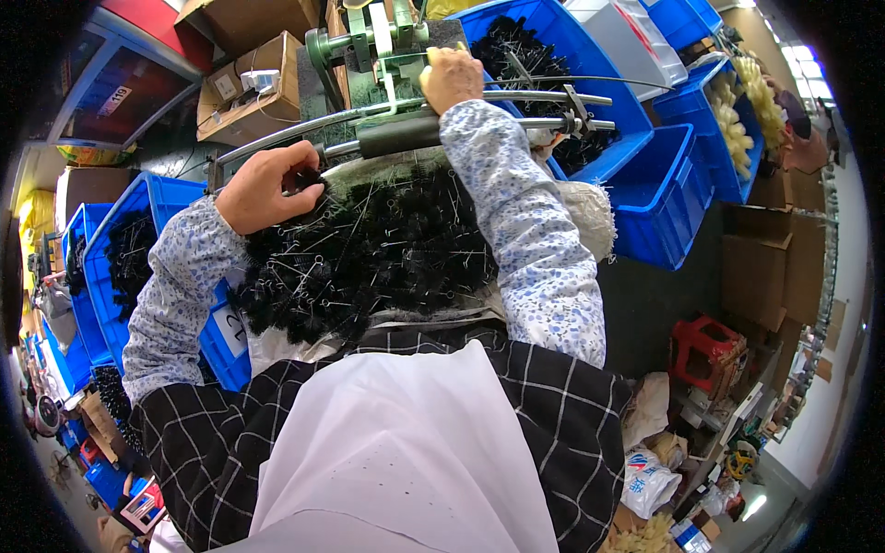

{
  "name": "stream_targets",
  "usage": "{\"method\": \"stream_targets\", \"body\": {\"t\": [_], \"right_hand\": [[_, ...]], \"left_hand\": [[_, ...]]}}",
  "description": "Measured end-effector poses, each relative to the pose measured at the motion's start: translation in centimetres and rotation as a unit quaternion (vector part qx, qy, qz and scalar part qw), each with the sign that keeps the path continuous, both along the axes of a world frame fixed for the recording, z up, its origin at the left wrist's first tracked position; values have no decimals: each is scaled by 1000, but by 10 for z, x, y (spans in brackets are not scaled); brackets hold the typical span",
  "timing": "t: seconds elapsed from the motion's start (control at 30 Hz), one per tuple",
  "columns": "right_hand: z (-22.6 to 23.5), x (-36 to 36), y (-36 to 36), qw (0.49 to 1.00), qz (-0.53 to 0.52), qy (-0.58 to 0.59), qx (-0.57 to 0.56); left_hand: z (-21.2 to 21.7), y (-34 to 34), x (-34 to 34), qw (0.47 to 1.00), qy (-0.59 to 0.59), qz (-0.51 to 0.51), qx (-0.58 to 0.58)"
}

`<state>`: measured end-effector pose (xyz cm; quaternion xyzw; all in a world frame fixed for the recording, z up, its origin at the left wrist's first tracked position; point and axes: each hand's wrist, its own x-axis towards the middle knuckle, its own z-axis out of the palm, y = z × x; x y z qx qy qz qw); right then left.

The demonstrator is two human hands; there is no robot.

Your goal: The person repeatedly picks up black hair clips and metal rods from a pile on a workbench. They insert the rods into the clips and feed them into a green machine to secure the components. The finished items are placed into a blue bin. The process is repetitive and involves handling small parts by hand.

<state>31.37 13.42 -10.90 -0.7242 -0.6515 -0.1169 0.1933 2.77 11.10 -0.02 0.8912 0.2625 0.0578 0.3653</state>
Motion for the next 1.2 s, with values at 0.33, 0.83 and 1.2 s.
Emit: {"method": "stream_targets", "body": {"t": [0.33, 0.83, 1.2], "right_hand": [[8, -26, 4, 999, -8, -5, -44], [56, 74, 2, 970, -70, 10, -234], [79, -49, -83, 879, 212, 358, -234]], "left_hand": [[17, -5, 13, 997, -76, -27, -7], [-4, -1, 23, 991, -66, -26, -115], [-37, -1, 51, 966, -223, 105, -74]]}}
